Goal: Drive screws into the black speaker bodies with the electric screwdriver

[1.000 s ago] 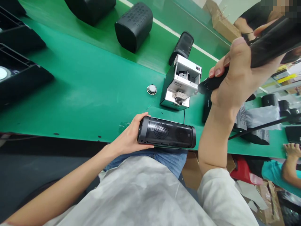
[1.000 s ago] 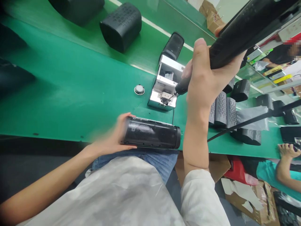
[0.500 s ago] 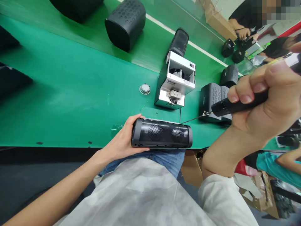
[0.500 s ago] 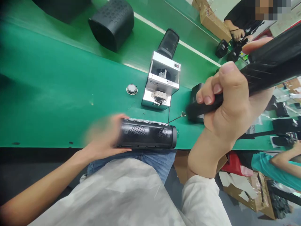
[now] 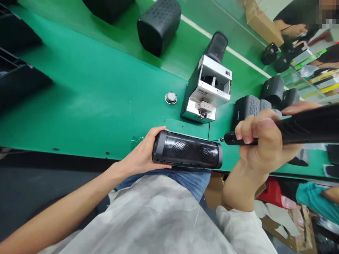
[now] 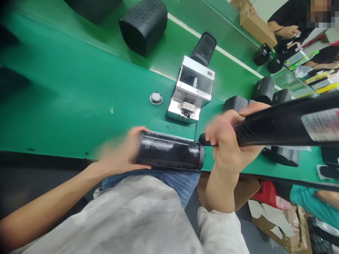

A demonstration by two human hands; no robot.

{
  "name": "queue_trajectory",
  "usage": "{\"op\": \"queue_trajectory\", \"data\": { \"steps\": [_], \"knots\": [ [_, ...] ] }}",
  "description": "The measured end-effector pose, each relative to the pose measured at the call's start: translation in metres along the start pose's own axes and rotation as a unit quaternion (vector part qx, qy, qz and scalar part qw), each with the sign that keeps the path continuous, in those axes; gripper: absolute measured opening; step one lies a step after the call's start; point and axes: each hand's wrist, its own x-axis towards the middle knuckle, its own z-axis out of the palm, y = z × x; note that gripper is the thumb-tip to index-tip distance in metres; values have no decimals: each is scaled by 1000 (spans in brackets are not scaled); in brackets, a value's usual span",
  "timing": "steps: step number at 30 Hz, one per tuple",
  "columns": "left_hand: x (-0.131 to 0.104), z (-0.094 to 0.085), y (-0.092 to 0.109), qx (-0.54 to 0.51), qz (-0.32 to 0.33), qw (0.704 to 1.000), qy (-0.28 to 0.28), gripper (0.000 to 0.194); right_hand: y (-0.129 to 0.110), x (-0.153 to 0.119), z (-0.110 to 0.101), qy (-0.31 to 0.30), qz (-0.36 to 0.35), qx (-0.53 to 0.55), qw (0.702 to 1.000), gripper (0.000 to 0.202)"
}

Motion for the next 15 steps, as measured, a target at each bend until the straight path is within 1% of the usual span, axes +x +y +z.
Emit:
{"op": "queue_trajectory", "data": {
  "steps": [2, 4, 7, 10, 13, 15],
  "knots": [
    [1, -1, 2, 3, 3, 1000, 0, 129, 3, -5, -3, 1, -17, 11, 1000, 35],
    [2, -3, 5, 6, -2, 1000, 4, 128, 5, -6, -4, 9, -13, 18, 1000, 33],
    [4, -5, 10, -6, -20, 1000, 7, 128, 6, -8, -2, 50, -1, 16, 999, 32],
    [4, -5, 14, -19, -45, 999, 8, 133, 5, -11, 3, 92, -20, 0, 996, 28],
    [4, -5, 15, -16, -71, 997, 7, 137, 8, -14, 6, 106, -20, -20, 994, 16],
    [4, -5, 17, -17, -71, 997, 4, 136, 11, -14, 5, 102, -23, -17, 994, 15]
  ]
}}
